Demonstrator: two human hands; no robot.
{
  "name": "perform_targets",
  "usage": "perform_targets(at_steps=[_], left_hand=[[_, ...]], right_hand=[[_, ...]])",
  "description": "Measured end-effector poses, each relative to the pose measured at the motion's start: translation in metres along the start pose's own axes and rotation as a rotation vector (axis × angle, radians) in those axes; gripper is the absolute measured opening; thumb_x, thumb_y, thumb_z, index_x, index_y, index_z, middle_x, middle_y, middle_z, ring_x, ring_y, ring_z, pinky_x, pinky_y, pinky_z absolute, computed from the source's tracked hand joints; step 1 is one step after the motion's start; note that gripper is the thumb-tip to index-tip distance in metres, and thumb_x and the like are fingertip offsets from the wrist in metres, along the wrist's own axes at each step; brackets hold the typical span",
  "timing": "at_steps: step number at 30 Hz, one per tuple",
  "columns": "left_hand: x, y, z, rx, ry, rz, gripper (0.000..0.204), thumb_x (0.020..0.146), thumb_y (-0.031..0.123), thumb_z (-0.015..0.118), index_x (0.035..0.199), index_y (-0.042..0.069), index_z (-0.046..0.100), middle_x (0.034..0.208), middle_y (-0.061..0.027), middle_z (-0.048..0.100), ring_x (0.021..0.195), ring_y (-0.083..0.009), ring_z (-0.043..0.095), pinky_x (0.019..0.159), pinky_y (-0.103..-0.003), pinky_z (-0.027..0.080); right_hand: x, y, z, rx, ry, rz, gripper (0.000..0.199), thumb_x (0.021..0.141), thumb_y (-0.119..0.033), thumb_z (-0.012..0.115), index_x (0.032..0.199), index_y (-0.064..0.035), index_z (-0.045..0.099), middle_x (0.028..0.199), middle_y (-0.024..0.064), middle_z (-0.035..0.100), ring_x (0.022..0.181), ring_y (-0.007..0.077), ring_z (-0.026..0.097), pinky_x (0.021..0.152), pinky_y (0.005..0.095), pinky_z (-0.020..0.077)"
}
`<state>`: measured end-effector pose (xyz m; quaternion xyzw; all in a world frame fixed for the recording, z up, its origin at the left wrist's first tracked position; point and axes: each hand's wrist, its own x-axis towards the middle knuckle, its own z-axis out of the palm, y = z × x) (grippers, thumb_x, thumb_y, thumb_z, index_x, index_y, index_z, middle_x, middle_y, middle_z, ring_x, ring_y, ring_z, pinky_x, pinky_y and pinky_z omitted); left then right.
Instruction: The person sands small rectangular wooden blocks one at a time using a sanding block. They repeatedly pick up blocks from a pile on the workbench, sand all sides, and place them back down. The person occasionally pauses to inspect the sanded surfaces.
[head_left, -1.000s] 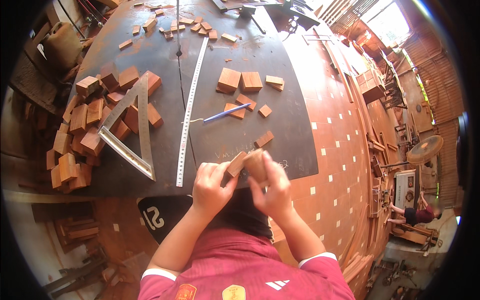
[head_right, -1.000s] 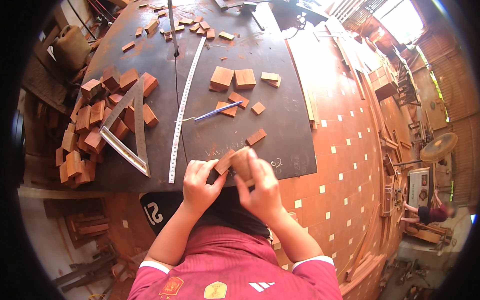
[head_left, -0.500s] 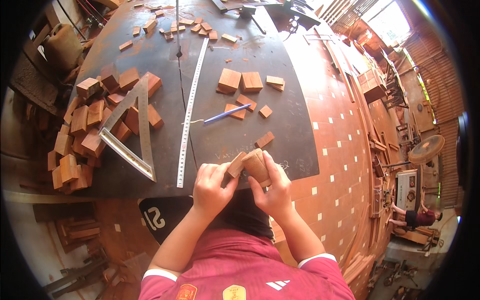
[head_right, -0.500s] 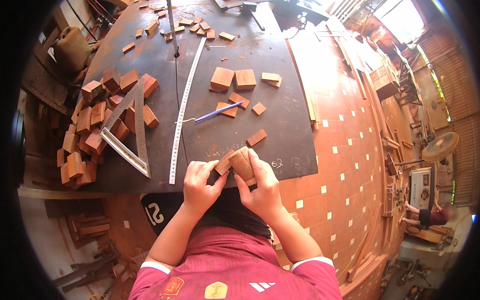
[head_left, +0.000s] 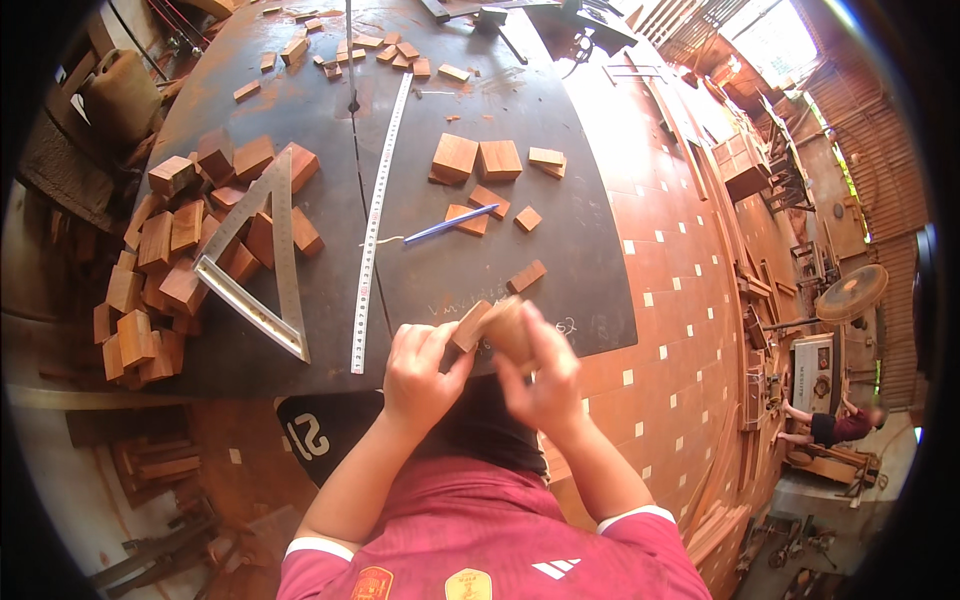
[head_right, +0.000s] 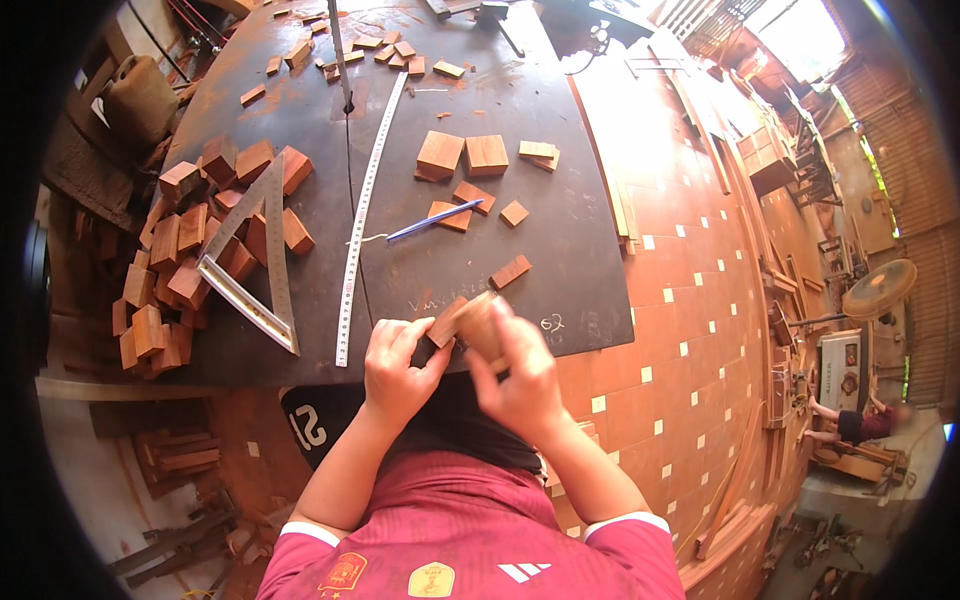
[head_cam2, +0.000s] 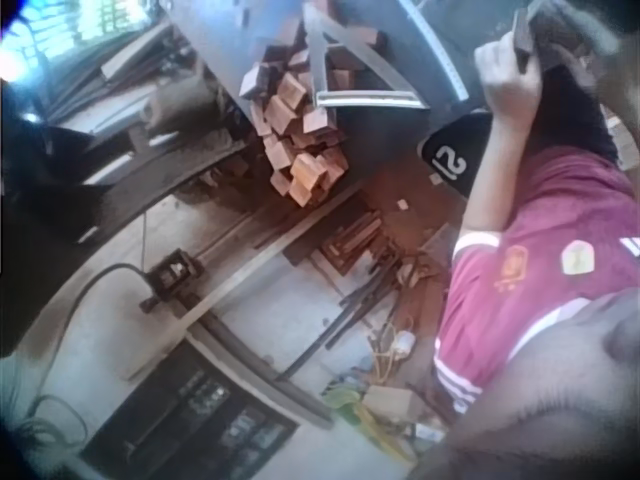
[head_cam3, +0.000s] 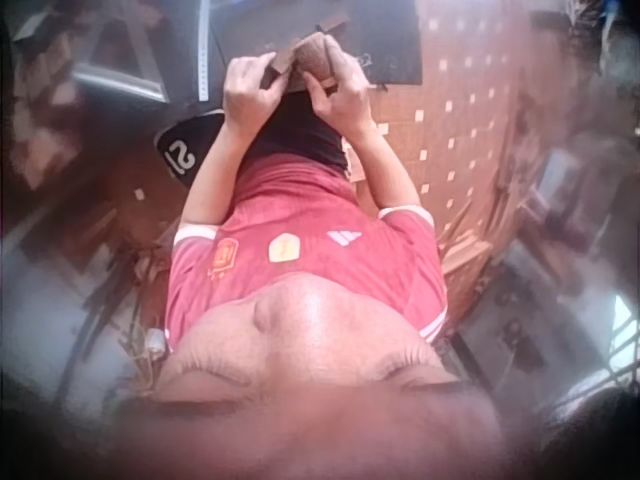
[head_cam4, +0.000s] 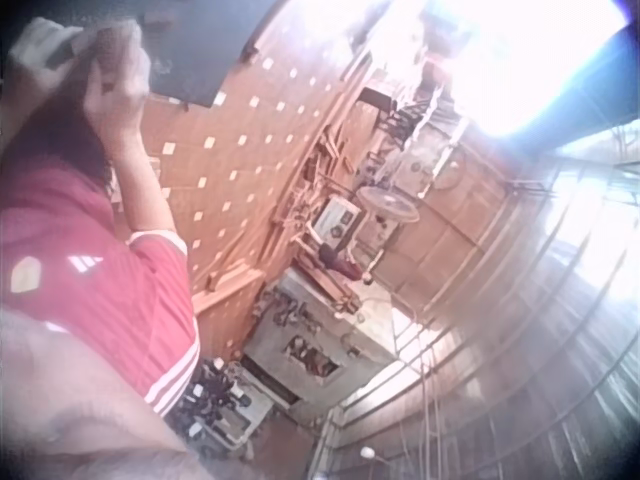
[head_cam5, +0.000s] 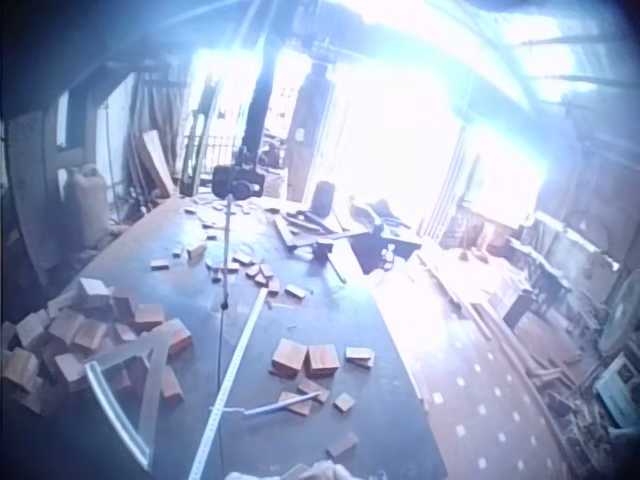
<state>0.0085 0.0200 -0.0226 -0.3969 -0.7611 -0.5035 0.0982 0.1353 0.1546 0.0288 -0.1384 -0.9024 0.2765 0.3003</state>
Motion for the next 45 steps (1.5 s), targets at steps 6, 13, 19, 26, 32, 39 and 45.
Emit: perform_targets(at_steps=[6, 13, 19, 26, 32, 39, 45], left_hand=[[-0.001, -0.001, -0.003, -0.041, -0.025, 0.001, 0.038, 0.074, 0.007, 0.091, 0.107, 0.003, 0.073, 0.09, -0.0118, 0.068, 0.084, -0.0335, 0.065, 0.076, -0.043, 0.054], [-0.001, -0.001, -0.002, -0.036, -0.02, 0.001, 0.038, 0.074, 0.007, 0.09, 0.109, 0.004, 0.075, 0.092, -0.0124, 0.069, 0.084, -0.0337, 0.066, 0.076, -0.044, 0.055], [0.0, 0.0, -0.002, -0.025, -0.014, -0.01, 0.04, 0.073, 0.005, 0.088, 0.11, 0.004, 0.074, 0.093, -0.0124, 0.069, 0.086, -0.0341, 0.066, 0.077, -0.043, 0.055], [-0.003, 0.0, -0.002, -0.027, -0.029, -0.022, 0.042, 0.07, 0.004, 0.086, 0.11, 0.003, 0.073, 0.092, -0.0127, 0.068, 0.088, -0.0353, 0.066, 0.079, -0.045, 0.056], [0.001, 0.0, -0.005, -0.04, -0.037, -0.009, 0.041, 0.071, 0.005, 0.089, 0.109, 0.003, 0.074, 0.091, -0.0124, 0.068, 0.086, -0.0344, 0.066, 0.077, -0.045, 0.055], [-0.001, 0.002, -0.003, -0.023, -0.027, -0.034, 0.037, 0.075, 0.01, 0.092, 0.107, 0.004, 0.075, 0.091, -0.0114, 0.069, 0.085, -0.0328, 0.066, 0.076, -0.042, 0.056], [0.015, 0.008, -0.017, -0.058, -0.138, -0.175, 0.034, 0.079, 0.016, 0.092, 0.107, 0.002, 0.077, 0.092, -0.013, 0.074, 0.087, -0.0323, 0.069, 0.078, -0.043, 0.056]], right_hand=[[-0.009, -0.016, 0.0, 0.085, -0.066, -0.024, 0.077, 0.082, -0.002, 0.085, 0.151, 0.0047, 0.053, 0.12, 0.0274, 0.069, 0.108, 0.0454, 0.069, 0.093, 0.0478, 0.0578], [-0.006, -0.018, 0.0, 0.103, -0.07, -0.029, 0.077, 0.082, -0.004, 0.086, 0.151, 0.0042, 0.054, 0.122, 0.0287, 0.069, 0.11, 0.0451, 0.069, 0.097, 0.0458, 0.0574], [0.004, -0.005, -0.001, 0.068, -0.026, 0.073, 0.074, 0.083, -0.002, 0.085, 0.15, 0.0043, 0.055, 0.12, 0.027, 0.07, 0.108, 0.0431, 0.069, 0.096, 0.046, 0.0575], [-0.001, -0.011, -0.002, 0.136, -0.08, 0.044, 0.077, 0.082, -0.002, 0.086, 0.151, 0.0044, 0.054, 0.12, 0.0284, 0.069, 0.109, 0.0447, 0.069, 0.096, 0.0461, 0.0576], [-0.008, -0.021, 0.002, 0.113, -0.07, -0.006, 0.074, 0.081, -0.002, 0.086, 0.149, 0.0046, 0.056, 0.122, 0.0279, 0.07, 0.109, 0.0428, 0.072, 0.095, 0.0447, 0.058], [-0.002, 0.006, 0.001, 0.047, 0.061, 0.245, 0.072, 0.085, -0.005, 0.085, 0.15, 0.0045, 0.056, 0.127, 0.0297, 0.07, 0.113, 0.0435, 0.072, 0.097, 0.045, 0.0579], [-0.024, 0.016, -0.01, 0.221, 0.166, 0.38, 0.07, 0.087, -0.007, 0.084, 0.15, 0.0056, 0.056, 0.132, 0.0294, 0.069, 0.121, 0.0382, 0.071, 0.103, 0.0447, 0.056]])
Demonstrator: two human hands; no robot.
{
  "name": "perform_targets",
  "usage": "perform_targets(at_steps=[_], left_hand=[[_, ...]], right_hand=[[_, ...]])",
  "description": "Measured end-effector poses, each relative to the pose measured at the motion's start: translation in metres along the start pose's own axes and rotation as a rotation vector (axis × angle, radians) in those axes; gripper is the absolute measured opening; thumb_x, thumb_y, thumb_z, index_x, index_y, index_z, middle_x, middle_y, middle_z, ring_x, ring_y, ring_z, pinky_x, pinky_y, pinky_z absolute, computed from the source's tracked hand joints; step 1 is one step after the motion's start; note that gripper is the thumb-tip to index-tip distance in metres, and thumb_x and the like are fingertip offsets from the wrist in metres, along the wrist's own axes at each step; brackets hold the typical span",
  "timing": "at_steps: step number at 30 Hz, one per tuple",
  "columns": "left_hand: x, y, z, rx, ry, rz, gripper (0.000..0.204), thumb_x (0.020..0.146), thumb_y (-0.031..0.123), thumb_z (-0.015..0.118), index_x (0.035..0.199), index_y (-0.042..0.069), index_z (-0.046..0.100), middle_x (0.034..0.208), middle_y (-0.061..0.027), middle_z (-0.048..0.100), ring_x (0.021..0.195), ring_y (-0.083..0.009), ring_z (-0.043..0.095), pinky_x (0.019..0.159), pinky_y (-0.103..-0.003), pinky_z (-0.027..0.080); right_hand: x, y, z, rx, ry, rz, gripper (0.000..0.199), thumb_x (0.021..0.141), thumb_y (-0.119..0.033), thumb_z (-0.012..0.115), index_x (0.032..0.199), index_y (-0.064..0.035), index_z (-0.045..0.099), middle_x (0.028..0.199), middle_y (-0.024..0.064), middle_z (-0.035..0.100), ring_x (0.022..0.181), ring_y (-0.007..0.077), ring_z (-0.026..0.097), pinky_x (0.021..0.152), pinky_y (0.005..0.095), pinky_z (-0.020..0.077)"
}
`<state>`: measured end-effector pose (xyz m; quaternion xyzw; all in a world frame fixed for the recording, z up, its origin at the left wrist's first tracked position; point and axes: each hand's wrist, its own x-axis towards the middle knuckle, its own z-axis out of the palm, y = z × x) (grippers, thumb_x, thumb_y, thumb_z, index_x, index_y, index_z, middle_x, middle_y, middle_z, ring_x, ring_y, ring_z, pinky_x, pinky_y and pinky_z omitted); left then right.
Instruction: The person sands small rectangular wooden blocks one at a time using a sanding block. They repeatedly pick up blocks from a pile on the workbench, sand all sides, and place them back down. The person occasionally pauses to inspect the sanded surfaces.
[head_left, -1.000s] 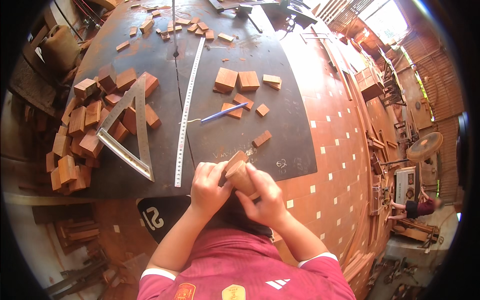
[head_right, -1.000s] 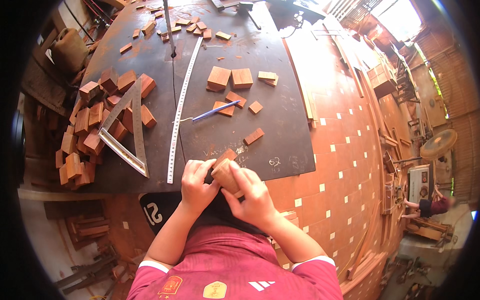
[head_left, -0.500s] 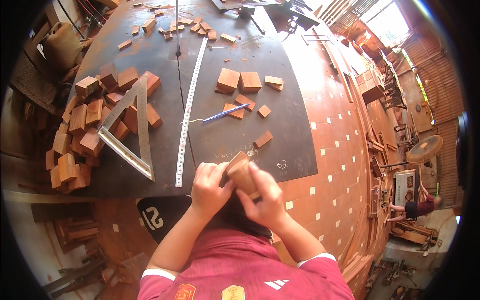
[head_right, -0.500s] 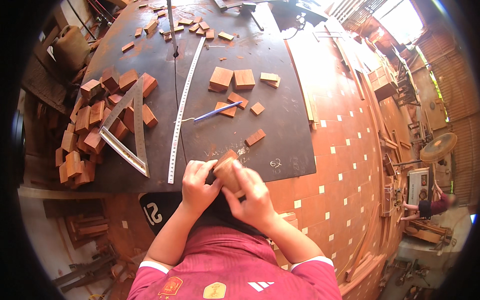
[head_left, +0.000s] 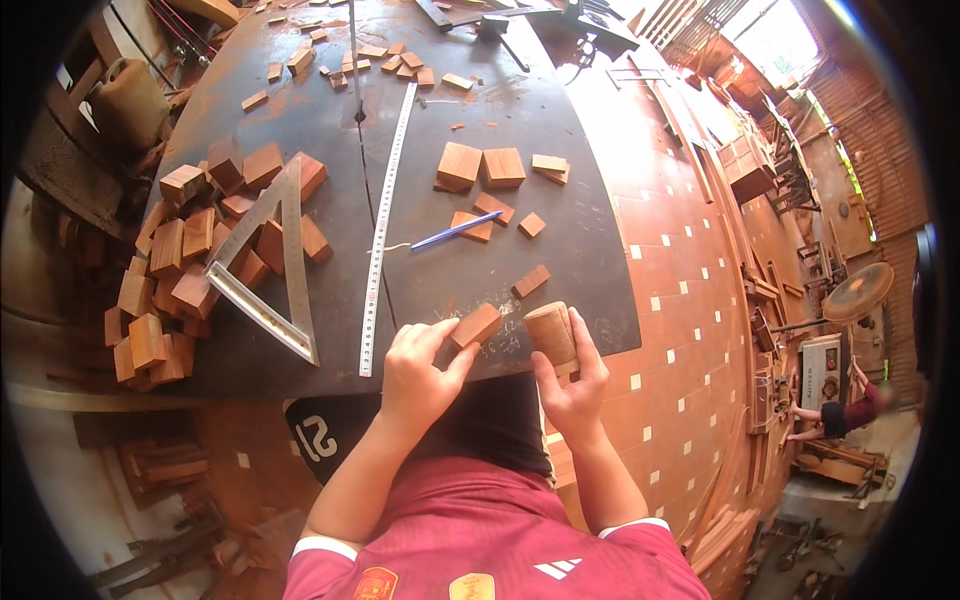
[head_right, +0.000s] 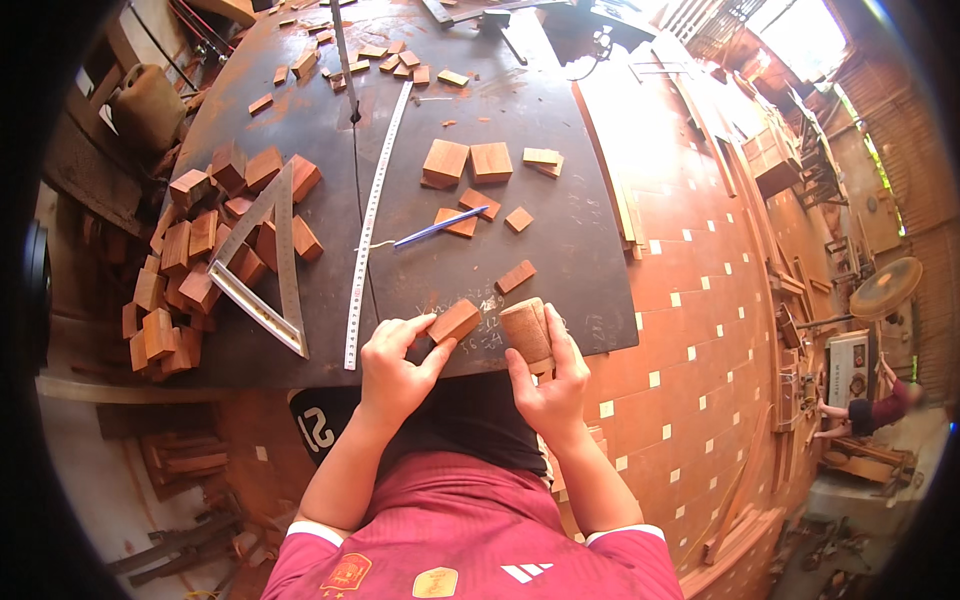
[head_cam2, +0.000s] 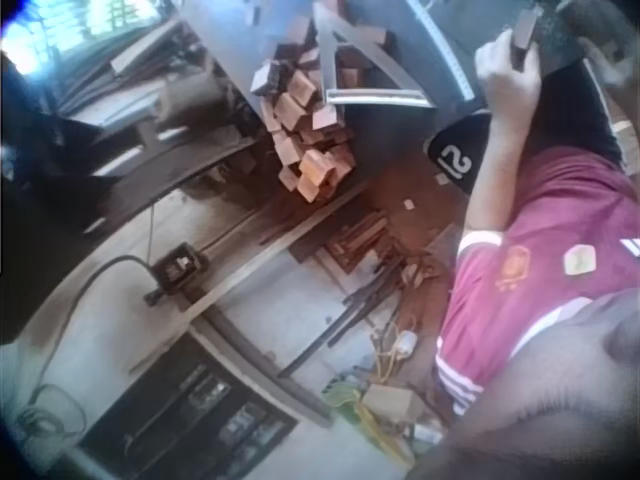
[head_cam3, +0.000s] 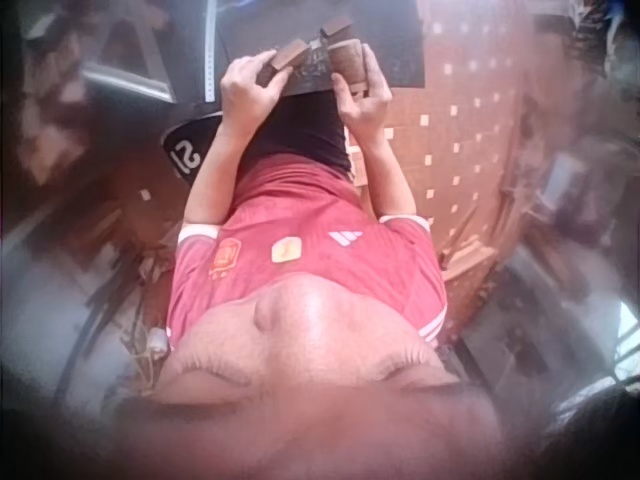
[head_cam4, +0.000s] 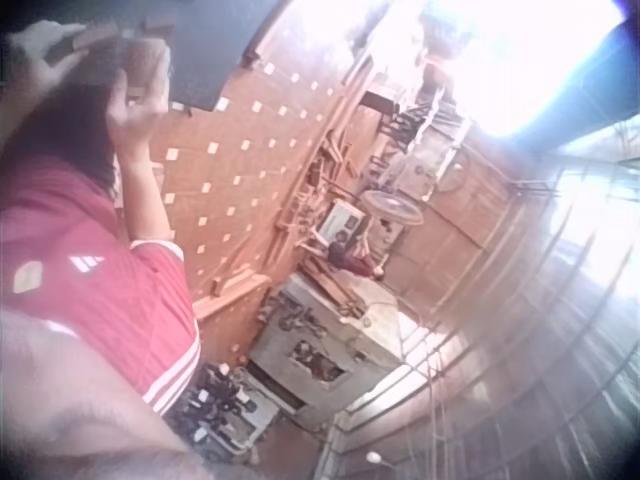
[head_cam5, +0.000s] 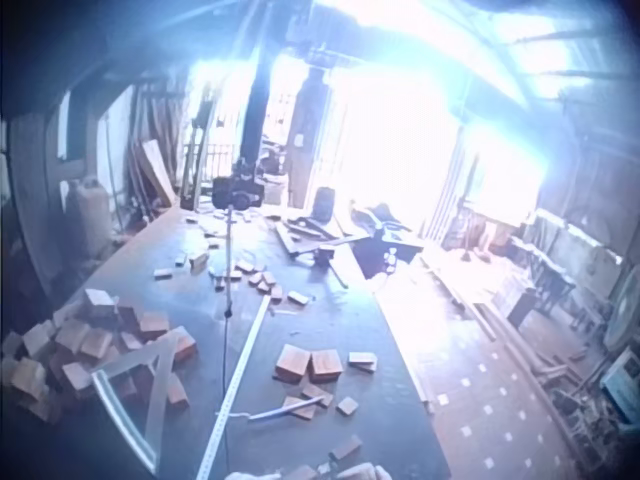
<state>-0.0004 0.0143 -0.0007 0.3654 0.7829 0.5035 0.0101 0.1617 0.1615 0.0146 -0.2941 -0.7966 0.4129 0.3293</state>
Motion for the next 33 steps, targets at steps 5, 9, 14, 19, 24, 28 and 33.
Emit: perform_targets(at_steps=[5, 9, 14, 19, 24, 28, 33], left_hand=[[0.005, 0.005, -0.009, 0.185, -0.029, 0.016, 0.035, 0.085, 0.025, 0.09, 0.107, 0.001, 0.078, 0.096, -0.0132, 0.076, 0.093, -0.0338, 0.069, 0.085, -0.044, 0.055], [0.007, 0.004, -0.014, 0.228, -0.01, 0.0, 0.038, 0.086, 0.028, 0.089, 0.109, 0.0, 0.077, 0.103, -0.0137, 0.075, 0.097, -0.0346, 0.069, 0.089, -0.045, 0.055], [0.008, 0.0, -0.018, 0.243, -0.006, -0.003, 0.045, 0.082, 0.03, 0.091, 0.113, 0.0, 0.076, 0.108, -0.0144, 0.074, 0.102, -0.0352, 0.069, 0.094, -0.045, 0.054], [0.008, 0.001, -0.02, 0.229, -0.047, 0.014, 0.05, 0.078, 0.03, 0.094, 0.114, 0.001, 0.075, 0.109, -0.0137, 0.074, 0.103, -0.0351, 0.069, 0.095, -0.045, 0.053], [0.004, -0.005, -0.015, 0.214, -0.032, -0.008, 0.046, 0.075, 0.028, 0.095, 0.107, 0.003, 0.073, 0.104, -0.0118, 0.073, 0.101, -0.0341, 0.068, 0.093, -0.045, 0.053], [0.002, -0.008, -0.01, 0.178, -0.01, -0.02, 0.042, 0.072, 0.024, 0.093, 0.104, 0.005, 0.073, 0.099, -0.0109, 0.071, 0.098, -0.0334, 0.067, 0.091, -0.045, 0.053], [0.001, -0.003, -0.008, 0.2, 0.053, -0.031, 0.038, 0.073, 0.023, 0.091, 0.101, 0.005, 0.073, 0.098, -0.0103, 0.071, 0.097, -0.0321, 0.067, 0.09, -0.044, 0.053]], right_hand=[[0.001, -0.013, 0.004, -0.048, -0.036, -0.082, 0.071, 0.086, -0.006, 0.085, 0.15, 0.0054, 0.056, 0.129, 0.0289, 0.07, 0.119, 0.0394, 0.072, 0.102, 0.0439, 0.0563], [0.007, -0.022, 0.012, -0.08, -0.058, -0.134, 0.072, 0.084, -0.006, 0.086, 0.149, 0.0043, 0.057, 0.124, 0.0278, 0.071, 0.115, 0.0408, 0.072, 0.099, 0.0437, 0.0571], [0.01, -0.023, 0.017, -0.069, -0.094, -0.145, 0.072, 0.084, -0.007, 0.085, 0.15, 0.0031, 0.056, 0.123, 0.0272, 0.071, 0.112, 0.0421, 0.072, 0.097, 0.0446, 0.0573], [0.013, -0.024, 0.02, -0.106, -0.148, -0.156, 0.072, 0.085, -0.007, 0.085, 0.151, 0.0021, 0.056, 0.122, 0.0266, 0.071, 0.11, 0.0423, 0.071, 0.096, 0.0457, 0.057], [0.026, -0.031, 0.029, -0.124, -0.18, -0.208, 0.072, 0.085, -0.007, 0.084, 0.151, 0.0002, 0.056, 0.122, 0.0265, 0.07, 0.109, 0.0427, 0.07, 0.095, 0.046, 0.0569], [0.042, -0.035, 0.033, -0.126, -0.175, -0.277, 0.073, 0.085, -0.007, 0.084, 0.152, -0.0014, 0.056, 0.12, 0.0262, 0.069, 0.107, 0.043, 0.07, 0.093, 0.046, 0.0576], [0.057, -0.032, 0.046, -0.188, -0.24, -0.287, 0.072, 0.085, -0.008, 0.082, 0.152, -0.0043, 0.057, 0.117, 0.0262, 0.068, 0.103, 0.0437, 0.071, 0.089, 0.0468, 0.0598]])
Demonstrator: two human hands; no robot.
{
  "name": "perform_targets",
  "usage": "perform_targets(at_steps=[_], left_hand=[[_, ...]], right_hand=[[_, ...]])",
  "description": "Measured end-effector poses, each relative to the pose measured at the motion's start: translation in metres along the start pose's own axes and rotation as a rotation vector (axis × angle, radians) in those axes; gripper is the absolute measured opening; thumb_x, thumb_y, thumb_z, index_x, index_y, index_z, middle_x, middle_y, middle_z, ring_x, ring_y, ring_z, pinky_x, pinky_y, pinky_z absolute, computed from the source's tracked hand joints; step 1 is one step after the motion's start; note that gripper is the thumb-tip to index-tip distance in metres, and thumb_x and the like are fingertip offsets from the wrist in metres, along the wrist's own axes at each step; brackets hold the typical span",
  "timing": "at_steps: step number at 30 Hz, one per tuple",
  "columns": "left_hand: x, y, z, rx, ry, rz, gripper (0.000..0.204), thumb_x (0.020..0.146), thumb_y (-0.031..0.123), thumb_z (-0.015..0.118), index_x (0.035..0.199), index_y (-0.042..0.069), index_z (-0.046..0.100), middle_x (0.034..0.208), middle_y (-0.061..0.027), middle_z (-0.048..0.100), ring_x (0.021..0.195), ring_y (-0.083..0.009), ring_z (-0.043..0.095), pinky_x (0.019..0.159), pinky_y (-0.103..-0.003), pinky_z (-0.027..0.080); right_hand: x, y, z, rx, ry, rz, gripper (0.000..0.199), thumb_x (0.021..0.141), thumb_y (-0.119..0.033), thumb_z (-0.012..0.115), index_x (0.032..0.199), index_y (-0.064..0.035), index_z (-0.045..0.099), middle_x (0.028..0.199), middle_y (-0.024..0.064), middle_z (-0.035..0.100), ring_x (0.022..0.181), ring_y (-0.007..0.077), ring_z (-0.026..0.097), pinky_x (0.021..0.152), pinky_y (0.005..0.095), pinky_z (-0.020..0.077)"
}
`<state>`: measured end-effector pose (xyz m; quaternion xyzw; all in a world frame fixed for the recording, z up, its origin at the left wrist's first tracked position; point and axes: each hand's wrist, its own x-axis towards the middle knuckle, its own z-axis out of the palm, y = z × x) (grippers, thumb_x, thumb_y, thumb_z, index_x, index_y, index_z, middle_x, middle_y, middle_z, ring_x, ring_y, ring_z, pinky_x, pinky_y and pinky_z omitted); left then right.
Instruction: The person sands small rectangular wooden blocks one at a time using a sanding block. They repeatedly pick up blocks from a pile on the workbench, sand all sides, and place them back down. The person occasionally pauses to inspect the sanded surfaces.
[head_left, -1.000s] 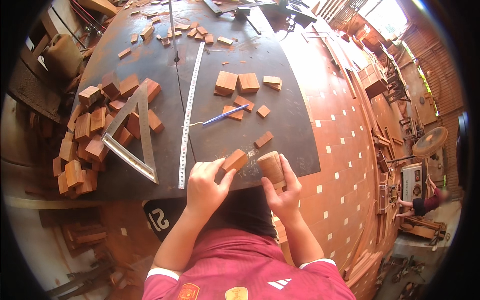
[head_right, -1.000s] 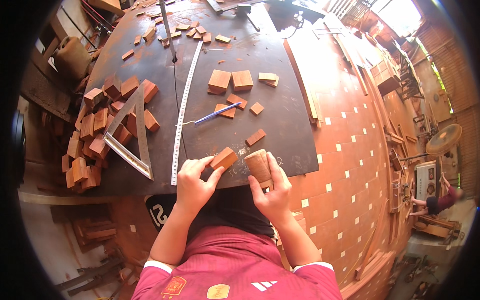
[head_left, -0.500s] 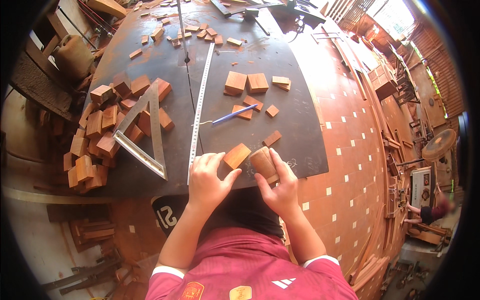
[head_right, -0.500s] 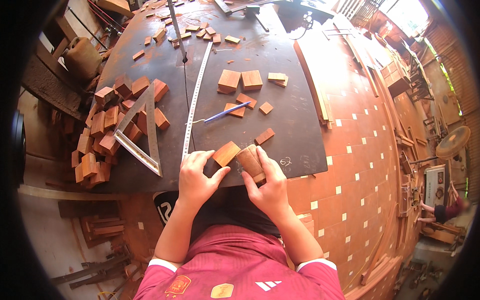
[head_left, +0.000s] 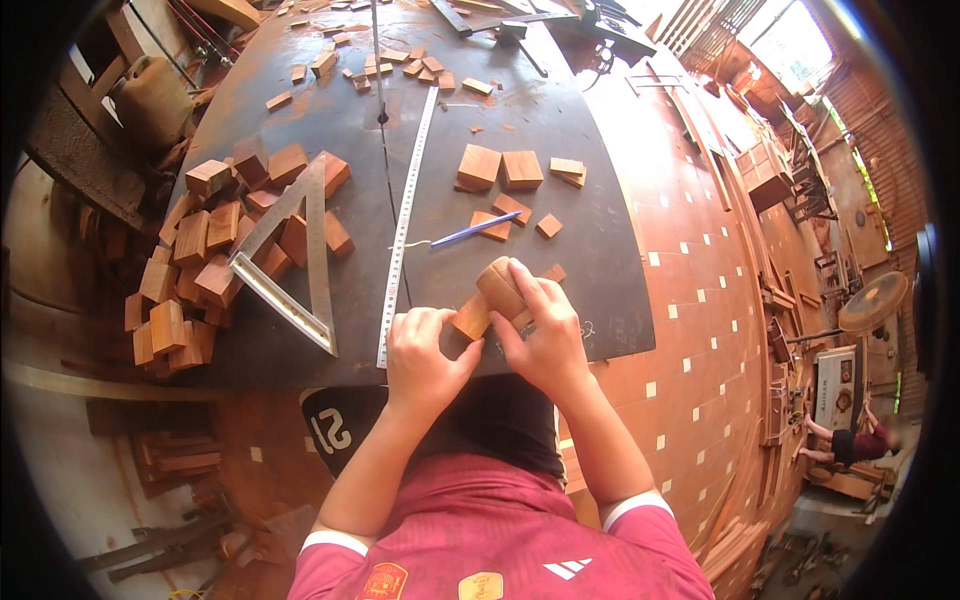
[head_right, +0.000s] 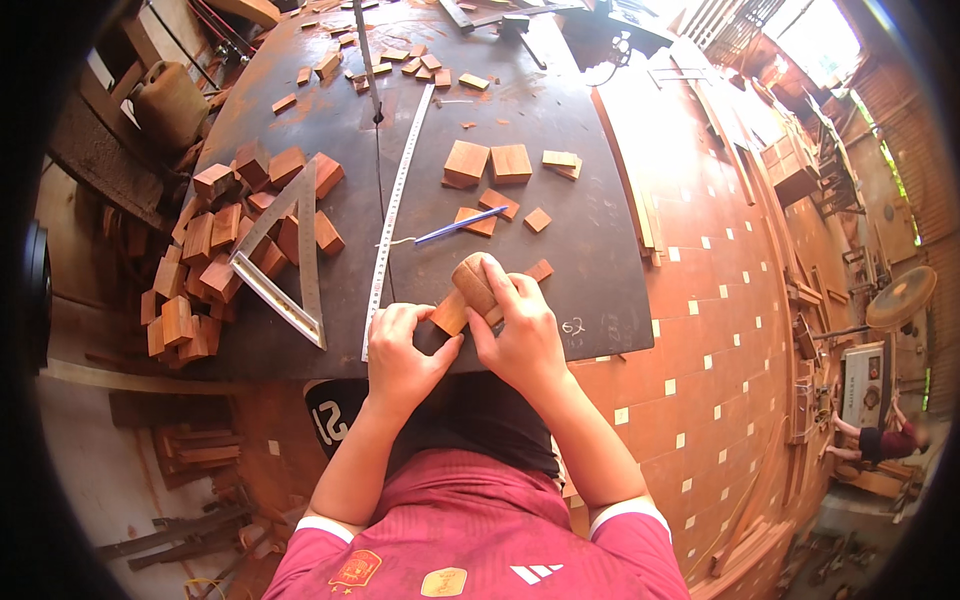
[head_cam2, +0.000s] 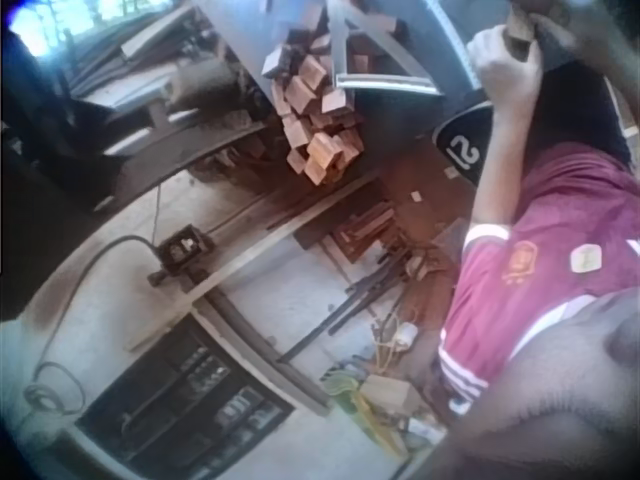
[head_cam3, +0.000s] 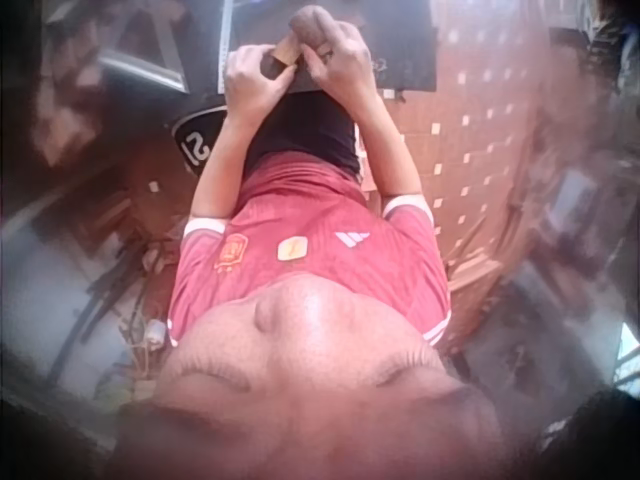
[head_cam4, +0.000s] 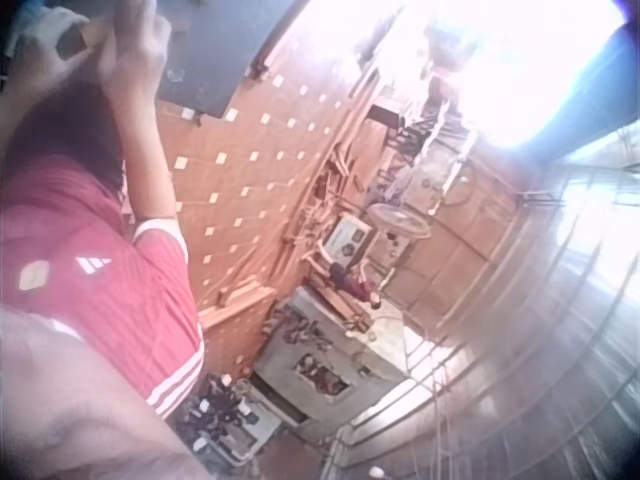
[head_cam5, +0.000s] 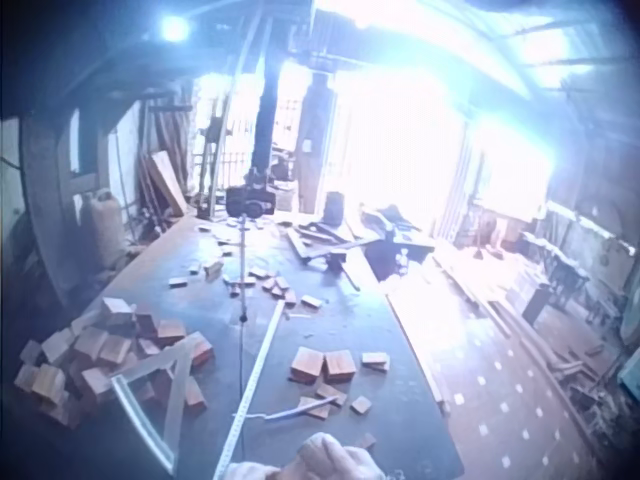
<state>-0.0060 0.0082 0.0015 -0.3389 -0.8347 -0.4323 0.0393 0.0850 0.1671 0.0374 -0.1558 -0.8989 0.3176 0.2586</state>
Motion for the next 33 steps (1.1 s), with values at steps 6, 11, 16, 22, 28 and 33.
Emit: perform_targets(at_steps=[6, 11, 16, 22, 28, 33], left_hand=[[-0.004, -0.007, 0.007, -0.04, 0.024, -0.027, 0.034, 0.071, 0.024, 0.091, 0.094, 0.005, 0.074, 0.094, -0.0093, 0.071, 0.095, -0.0324, 0.064, 0.089, -0.045, 0.051], [-0.003, -0.008, 0.007, -0.01, 0.027, -0.017, 0.034, 0.069, 0.024, 0.091, 0.091, 0.005, 0.074, 0.091, -0.0085, 0.07, 0.092, -0.0321, 0.063, 0.086, -0.045, 0.051], [-0.003, -0.007, 0.011, -0.039, 0.093, 0.018, 0.034, 0.068, 0.024, 0.091, 0.09, 0.005, 0.072, 0.087, -0.0074, 0.068, 0.087, -0.031, 0.064, 0.083, -0.044, 0.052], [-0.004, -0.007, 0.011, -0.026, 0.111, 0.023, 0.034, 0.068, 0.023, 0.092, 0.088, 0.005, 0.072, 0.086, -0.0084, 0.068, 0.087, -0.031, 0.063, 0.081, -0.044, 0.052], [-0.004, -0.008, 0.013, -0.037, 0.137, 0.022, 0.033, 0.068, 0.021, 0.091, 0.086, 0.005, 0.07, 0.085, -0.0089, 0.067, 0.087, -0.0321, 0.063, 0.081, -0.045, 0.052], [-0.004, -0.008, 0.012, -0.02, 0.133, 0.024, 0.032, 0.067, 0.021, 0.091, 0.086, 0.005, 0.07, 0.085, -0.0091, 0.067, 0.086, -0.0323, 0.063, 0.081, -0.045, 0.052]], right_hand=[[0.011, -0.021, -0.003, -0.133, -0.134, -0.029, 0.072, 0.081, -0.006, 0.083, 0.149, -0.0075, 0.061, 0.116, 0.025, 0.067, 0.104, 0.0434, 0.07, 0.09, 0.0465, 0.0593], [0.012, -0.021, -0.007, -0.13, -0.226, -0.136, 0.073, 0.08, -0.006, 0.083, 0.149, -0.0082, 0.059, 0.116, 0.025, 0.067, 0.101, 0.0436, 0.07, 0.089, 0.047, 0.0604], [0.011, -0.024, -0.007, -0.089, -0.236, -0.15, 0.07, 0.081, -0.006, 0.083, 0.147, -0.0055, 0.06, 0.117, 0.0238, 0.068, 0.101, 0.0431, 0.071, 0.088, 0.0476, 0.0602], [0.02, -0.02, -0.007, -0.085, -0.261, -0.1, 0.069, 0.083, -0.007, 0.083, 0.147, -0.0044, 0.059, 0.114, 0.0253, 0.069, 0.101, 0.0442, 0.071, 0.087, 0.0484, 0.06], [0.026, -0.025, -0.007, -0.085, -0.296, -0.054, 0.07, 0.084, -0.01, 0.083, 0.149, -0.0043, 0.057, 0.112, 0.0261, 0.069, 0.099, 0.0449, 0.071, 0.086, 0.0491, 0.0598], [0.014, -0.029, -0.001, -0.091, -0.281, -0.198, 0.067, 0.086, -0.012, 0.08, 0.147, -0.0047, 0.054, 0.106, 0.0276, 0.067, 0.097, 0.0461, 0.07, 0.085, 0.0501, 0.0595]])
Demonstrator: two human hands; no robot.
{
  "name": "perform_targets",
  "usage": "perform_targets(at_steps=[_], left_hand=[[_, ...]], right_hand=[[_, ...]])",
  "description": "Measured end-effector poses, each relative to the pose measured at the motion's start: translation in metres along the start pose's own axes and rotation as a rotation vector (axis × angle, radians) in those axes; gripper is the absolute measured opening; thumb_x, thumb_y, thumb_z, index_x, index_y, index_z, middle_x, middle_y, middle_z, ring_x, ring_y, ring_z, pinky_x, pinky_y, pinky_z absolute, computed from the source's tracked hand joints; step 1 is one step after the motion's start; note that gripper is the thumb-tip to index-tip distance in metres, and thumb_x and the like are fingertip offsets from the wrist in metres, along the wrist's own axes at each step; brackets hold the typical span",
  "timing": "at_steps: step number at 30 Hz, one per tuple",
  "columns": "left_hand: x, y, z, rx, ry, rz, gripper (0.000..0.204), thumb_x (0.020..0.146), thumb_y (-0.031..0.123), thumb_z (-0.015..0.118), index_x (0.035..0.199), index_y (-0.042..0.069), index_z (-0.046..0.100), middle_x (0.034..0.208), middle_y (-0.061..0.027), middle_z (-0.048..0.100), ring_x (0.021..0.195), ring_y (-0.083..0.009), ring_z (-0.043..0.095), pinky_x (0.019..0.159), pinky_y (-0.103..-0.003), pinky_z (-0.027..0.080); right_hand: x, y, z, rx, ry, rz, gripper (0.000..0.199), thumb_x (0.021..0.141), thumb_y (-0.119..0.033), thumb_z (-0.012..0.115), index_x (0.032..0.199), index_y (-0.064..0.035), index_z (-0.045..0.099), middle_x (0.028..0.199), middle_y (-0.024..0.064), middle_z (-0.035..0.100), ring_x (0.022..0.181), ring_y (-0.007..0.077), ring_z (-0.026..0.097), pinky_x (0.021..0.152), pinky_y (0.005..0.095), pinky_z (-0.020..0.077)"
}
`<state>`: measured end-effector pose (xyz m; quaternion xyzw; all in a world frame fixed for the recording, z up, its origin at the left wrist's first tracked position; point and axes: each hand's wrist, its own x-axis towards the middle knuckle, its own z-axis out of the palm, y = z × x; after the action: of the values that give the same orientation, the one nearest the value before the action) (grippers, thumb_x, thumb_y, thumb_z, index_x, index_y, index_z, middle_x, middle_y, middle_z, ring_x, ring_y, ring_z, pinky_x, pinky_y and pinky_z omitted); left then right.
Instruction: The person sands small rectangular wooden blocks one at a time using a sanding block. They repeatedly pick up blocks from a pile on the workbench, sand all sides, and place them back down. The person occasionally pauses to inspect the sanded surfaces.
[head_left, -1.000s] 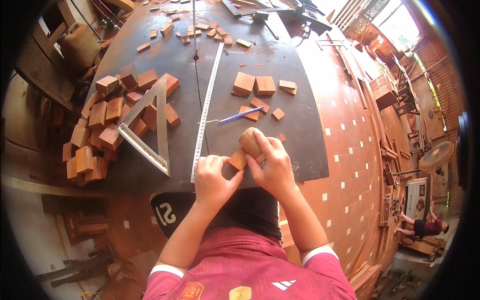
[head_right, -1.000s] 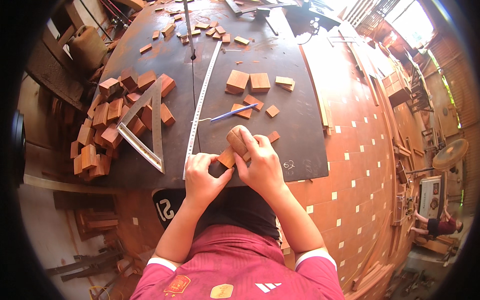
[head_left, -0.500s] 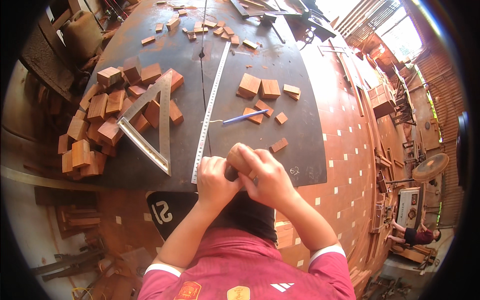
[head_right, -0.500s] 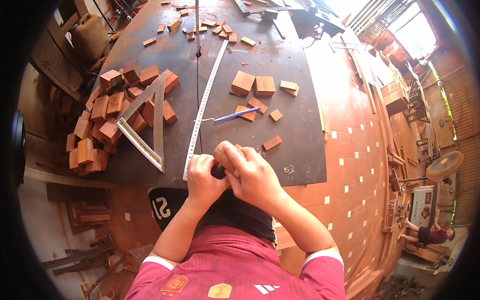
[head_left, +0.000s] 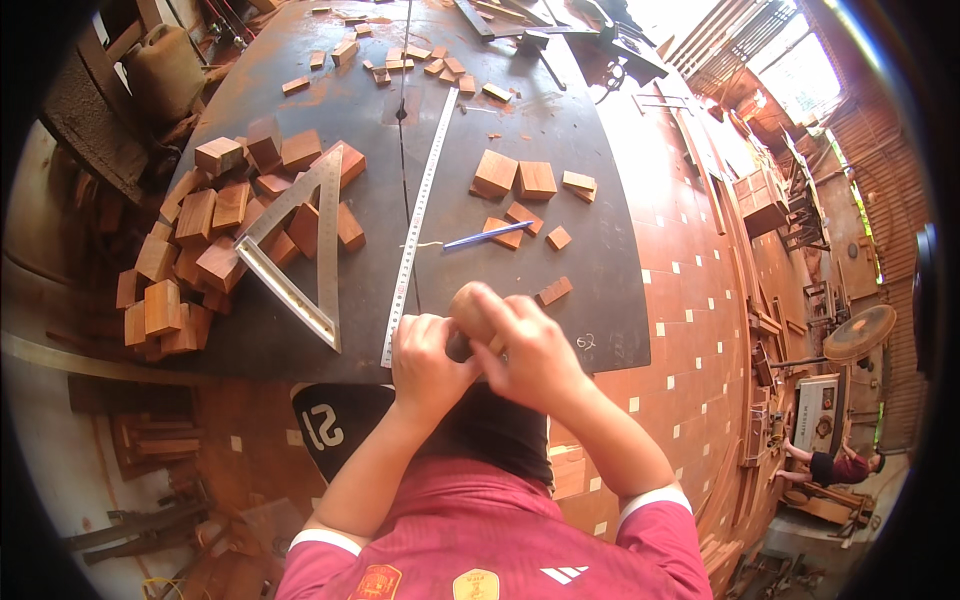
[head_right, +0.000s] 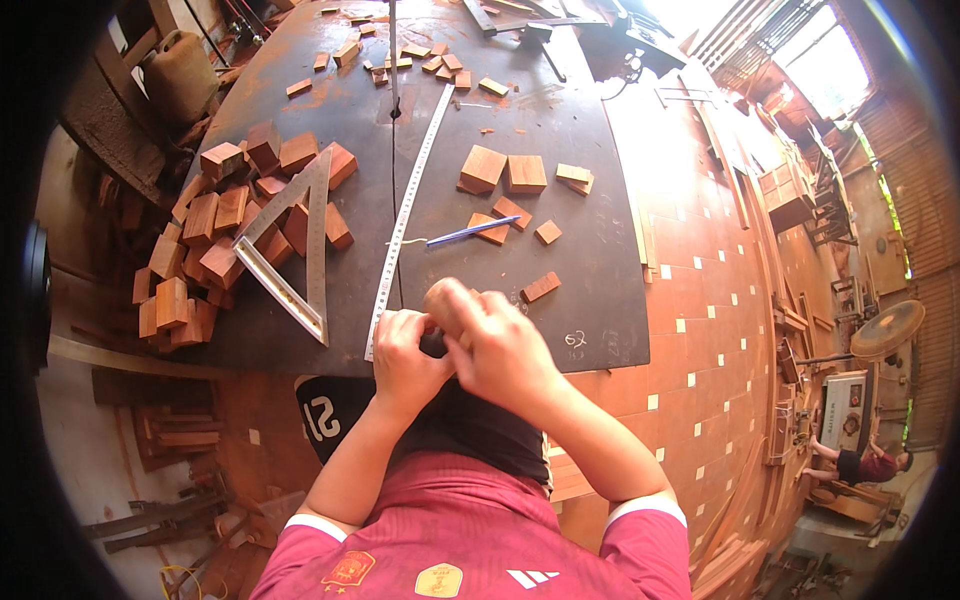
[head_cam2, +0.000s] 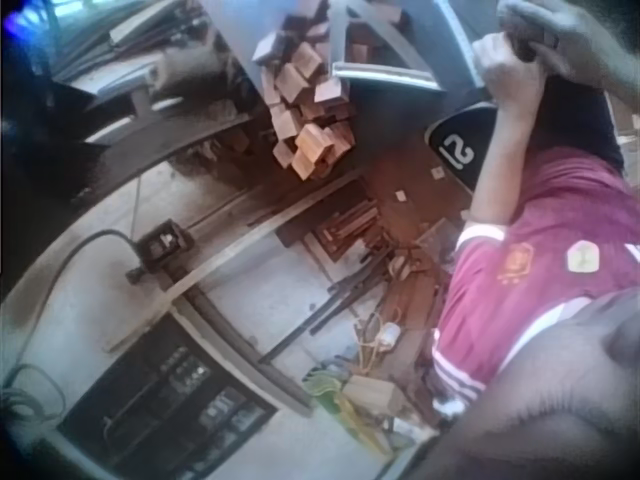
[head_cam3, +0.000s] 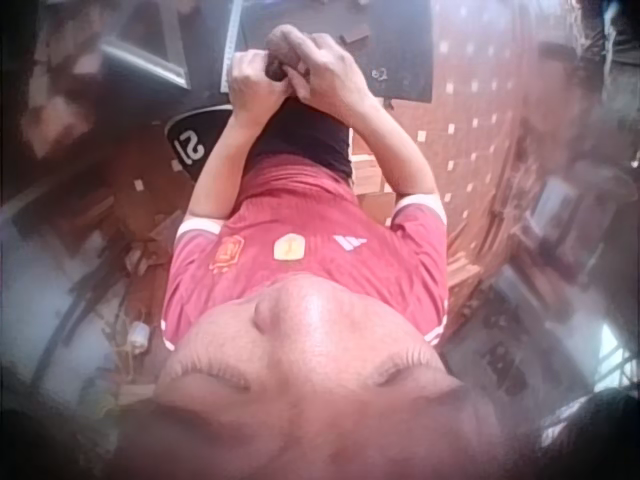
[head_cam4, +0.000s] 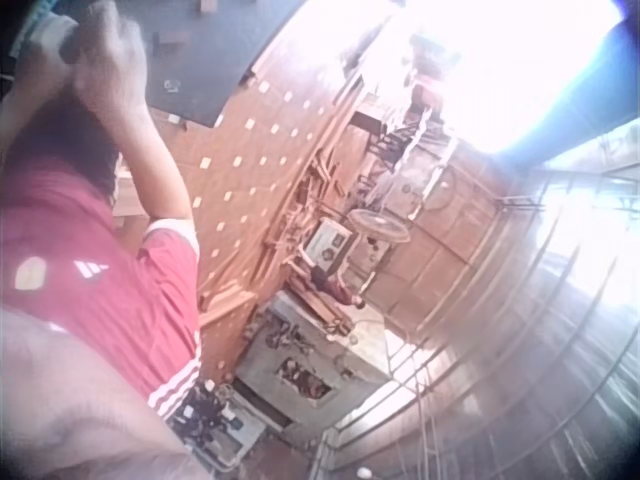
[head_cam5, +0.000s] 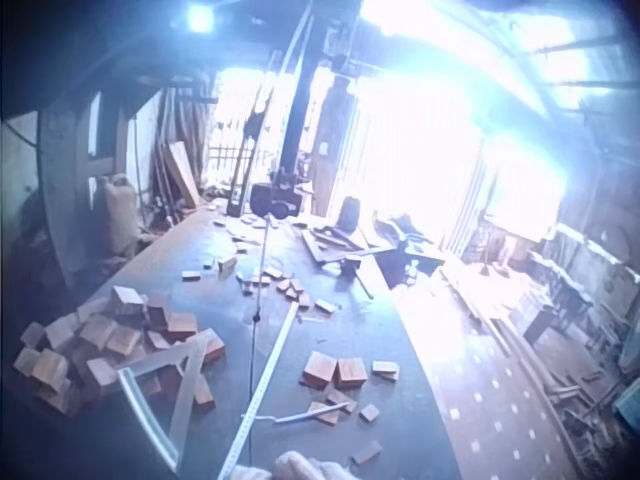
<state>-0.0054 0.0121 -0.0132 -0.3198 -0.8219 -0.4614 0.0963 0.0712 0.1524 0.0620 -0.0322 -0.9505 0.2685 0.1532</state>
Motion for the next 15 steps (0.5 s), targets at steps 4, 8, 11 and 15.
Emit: perform_targets(at_steps=[4, 8, 11, 15], left_hand=[[-0.002, -0.002, -0.001, -0.015, -0.018, -0.03, 0.031, 0.067, 0.02, 0.089, 0.089, 0.004, 0.073, 0.085, -0.0079, 0.067, 0.086, -0.0306, 0.062, 0.081, -0.044, 0.052], [-0.003, -0.002, -0.003, -0.049, -0.027, -0.016, 0.032, 0.066, 0.019, 0.089, 0.09, 0.005, 0.074, 0.086, -0.0069, 0.068, 0.087, -0.029, 0.063, 0.082, -0.043, 0.052], [-0.004, -0.003, -0.005, -0.05, -0.045, -0.008, 0.032, 0.066, 0.019, 0.089, 0.091, 0.005, 0.074, 0.087, -0.0066, 0.068, 0.089, -0.0287, 0.063, 0.084, -0.043, 0.052], [-0.006, -0.002, -0.006, -0.03, -0.048, 0.008, 0.037, 0.068, 0.018, 0.091, 0.1, 0.006, 0.076, 0.093, -0.0068, 0.07, 0.091, -0.0291, 0.064, 0.087, -0.043, 0.052]], right_hand=[[0.011, 0.016, -0.007, -0.035, 0.011, 0.127, 0.066, 0.087, -0.013, 0.08, 0.148, -0.0072, 0.054, 0.102, 0.0273, 0.066, 0.09, 0.0464, 0.07, 0.081, 0.05, 0.0596], [0.009, 0.018, -0.01, -0.111, 0.027, 0.17, 0.065, 0.088, -0.013, 0.079, 0.147, -0.0061, 0.056, 0.104, 0.0282, 0.066, 0.09, 0.0461, 0.07, 0.083, 0.0491, 0.0607], [0.003, 0.017, -0.012, -0.11, 0.032, 0.149, 0.066, 0.088, -0.013, 0.079, 0.149, -0.0044, 0.055, 0.105, 0.0275, 0.066, 0.092, 0.0456, 0.071, 0.084, 0.0484, 0.061], [0.001, 0.016, -0.011, -0.058, 0.103, 0.168, 0.068, 0.087, -0.011, 0.08, 0.15, -0.0021, 0.055, 0.109, 0.0271, 0.068, 0.096, 0.0444, 0.072, 0.085, 0.0473, 0.0605]])
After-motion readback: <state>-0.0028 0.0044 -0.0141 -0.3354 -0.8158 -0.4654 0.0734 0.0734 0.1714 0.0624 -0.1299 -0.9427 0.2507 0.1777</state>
